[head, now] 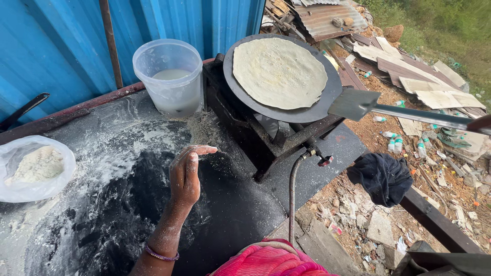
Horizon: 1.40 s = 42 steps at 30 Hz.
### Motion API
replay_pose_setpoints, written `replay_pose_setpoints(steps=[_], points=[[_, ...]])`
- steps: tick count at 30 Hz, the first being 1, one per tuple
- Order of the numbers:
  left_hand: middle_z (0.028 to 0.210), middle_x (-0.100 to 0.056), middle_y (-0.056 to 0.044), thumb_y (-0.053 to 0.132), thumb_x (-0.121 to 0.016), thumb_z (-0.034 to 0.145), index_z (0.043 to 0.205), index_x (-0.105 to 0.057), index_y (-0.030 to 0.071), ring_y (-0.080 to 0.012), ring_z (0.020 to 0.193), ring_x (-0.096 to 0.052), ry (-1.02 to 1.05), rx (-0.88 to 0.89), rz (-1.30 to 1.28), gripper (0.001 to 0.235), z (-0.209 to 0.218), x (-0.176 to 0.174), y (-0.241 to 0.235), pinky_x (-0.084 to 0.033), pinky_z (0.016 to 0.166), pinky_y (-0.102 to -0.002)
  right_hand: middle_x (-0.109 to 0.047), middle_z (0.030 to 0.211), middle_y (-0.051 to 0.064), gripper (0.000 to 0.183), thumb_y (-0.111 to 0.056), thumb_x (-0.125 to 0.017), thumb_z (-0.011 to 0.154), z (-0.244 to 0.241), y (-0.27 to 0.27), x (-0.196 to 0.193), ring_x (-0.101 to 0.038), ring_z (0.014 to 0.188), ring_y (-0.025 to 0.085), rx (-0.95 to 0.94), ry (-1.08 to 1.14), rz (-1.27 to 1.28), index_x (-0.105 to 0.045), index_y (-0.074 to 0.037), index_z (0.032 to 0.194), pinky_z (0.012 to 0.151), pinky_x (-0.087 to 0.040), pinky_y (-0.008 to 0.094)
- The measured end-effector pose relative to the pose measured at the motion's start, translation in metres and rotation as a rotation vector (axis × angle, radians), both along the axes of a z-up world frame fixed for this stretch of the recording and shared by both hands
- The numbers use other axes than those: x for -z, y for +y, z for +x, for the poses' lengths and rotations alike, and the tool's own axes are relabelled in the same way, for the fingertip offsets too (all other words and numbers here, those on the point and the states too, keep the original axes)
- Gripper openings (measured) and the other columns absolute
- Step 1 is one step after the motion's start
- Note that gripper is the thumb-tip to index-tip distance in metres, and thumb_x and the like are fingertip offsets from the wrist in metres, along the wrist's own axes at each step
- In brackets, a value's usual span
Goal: The person kneads dough on a floured surface, then places it onto a hot griddle to cook. They use a cloth to apply liquid to the cooking flatbread and a spatula to flip and press it. The person repeats the process by kneading more dough and cooking another flatbread.
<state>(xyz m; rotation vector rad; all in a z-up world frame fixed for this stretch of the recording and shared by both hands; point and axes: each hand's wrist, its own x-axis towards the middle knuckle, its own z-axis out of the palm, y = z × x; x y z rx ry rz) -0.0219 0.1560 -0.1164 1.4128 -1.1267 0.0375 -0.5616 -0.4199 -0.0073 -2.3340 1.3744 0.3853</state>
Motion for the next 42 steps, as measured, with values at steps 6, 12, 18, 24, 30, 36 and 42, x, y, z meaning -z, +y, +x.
replay_pose_setpoints(steps=[6, 12, 18, 24, 30, 36, 42], points=[[0.113, -0.076, -0.011, 0.022, -0.028, 0.112, 0.112, -0.073, 0.003, -0.025, 0.111, -0.072, 0.022, 0.04, 0.011, 0.049, 0.008, 0.006, 0.01, -0.056, 0.101, -0.04, -0.07, 0.106, 0.027, 0.047, -0.028, -0.062, 0.102, 0.0, 0.05, -0.003, -0.068, 0.086, 0.035, 0.039, -0.072, -0.043, -0.064, -0.019, 0.148, 0.08, -0.056, 0.051], [0.114, -0.077, -0.01, 0.026, -0.031, 0.111, 0.114, -0.073, 0.004, -0.0233, 0.111, -0.072, 0.13, 0.116, 0.087, 0.048, 0.002, 0.034, 0.009, -0.056, 0.1, -0.039, -0.073, 0.108, 0.02, 0.046, -0.031, -0.063, 0.099, 0.081, 0.17, -0.021, -0.069, 0.086, 0.026, -0.014, -0.344, -0.206, -0.065, -0.022, 0.145, 0.078, -0.056, 0.044], [0.121, -0.073, -0.011, 0.033, -0.033, 0.111, 0.122, -0.07, 0.007, -0.0255, 0.117, -0.068, 0.085, 0.073, 0.319, 0.046, -0.003, 0.092, 0.008, -0.053, 0.102, -0.042, -0.077, 0.111, 0.012, 0.045, -0.036, -0.062, 0.1, 0.227, 0.272, -0.063, -0.072, 0.086, 0.024, -0.228, -0.131, -0.518, -0.061, -0.031, 0.145, 0.078, -0.058, 0.042], [0.121, -0.071, -0.011, 0.038, -0.036, 0.11, 0.125, -0.068, 0.008, -0.0284, 0.119, -0.066, 0.093, -0.05, 0.385, 0.046, 0.004, 0.152, 0.009, -0.05, 0.104, -0.045, -0.075, 0.099, 0.018, 0.043, -0.032, -0.058, 0.103, 0.308, 0.262, -0.043, -0.073, 0.096, 0.035, -0.34, -0.358, -0.411, -0.059, -0.033, 0.146, 0.087, -0.055, 0.05], [0.115, -0.073, -0.008, 0.039, -0.035, 0.111, 0.122, -0.069, 0.01, -0.0271, 0.113, -0.067, 0.044, -0.12, 0.41, 0.046, 0.001, 0.163, 0.011, -0.048, 0.104, -0.046, -0.075, 0.103, 0.019, 0.047, -0.031, -0.061, 0.1, 0.328, 0.237, -0.026, -0.073, 0.101, 0.035, -0.421, -0.398, -0.313, -0.058, -0.031, 0.147, 0.09, -0.054, 0.05], [0.109, -0.073, -0.006, 0.04, -0.037, 0.11, 0.116, -0.072, 0.011, -0.0255, 0.11, -0.066, 0.034, -0.146, 0.437, 0.046, -0.004, 0.153, 0.013, -0.051, 0.1, -0.044, -0.076, 0.116, 0.01, 0.044, -0.041, -0.061, 0.099, 0.282, 0.246, -0.045, -0.075, 0.102, 0.028, -0.446, -0.336, -0.159, -0.058, -0.037, 0.142, 0.091, -0.056, 0.047], [0.108, -0.075, -0.006, 0.037, -0.04, 0.109, 0.116, -0.072, 0.011, -0.0255, 0.11, -0.065, -0.058, -0.17, 0.455, 0.042, -0.004, 0.155, 0.011, -0.049, 0.101, -0.045, -0.077, 0.122, 0.002, 0.053, -0.048, -0.053, 0.099, 0.211, 0.2, -0.033, -0.073, 0.106, 0.021, -0.405, 0.004, -0.146, -0.056, -0.044, 0.152, 0.095, -0.058, 0.043]])
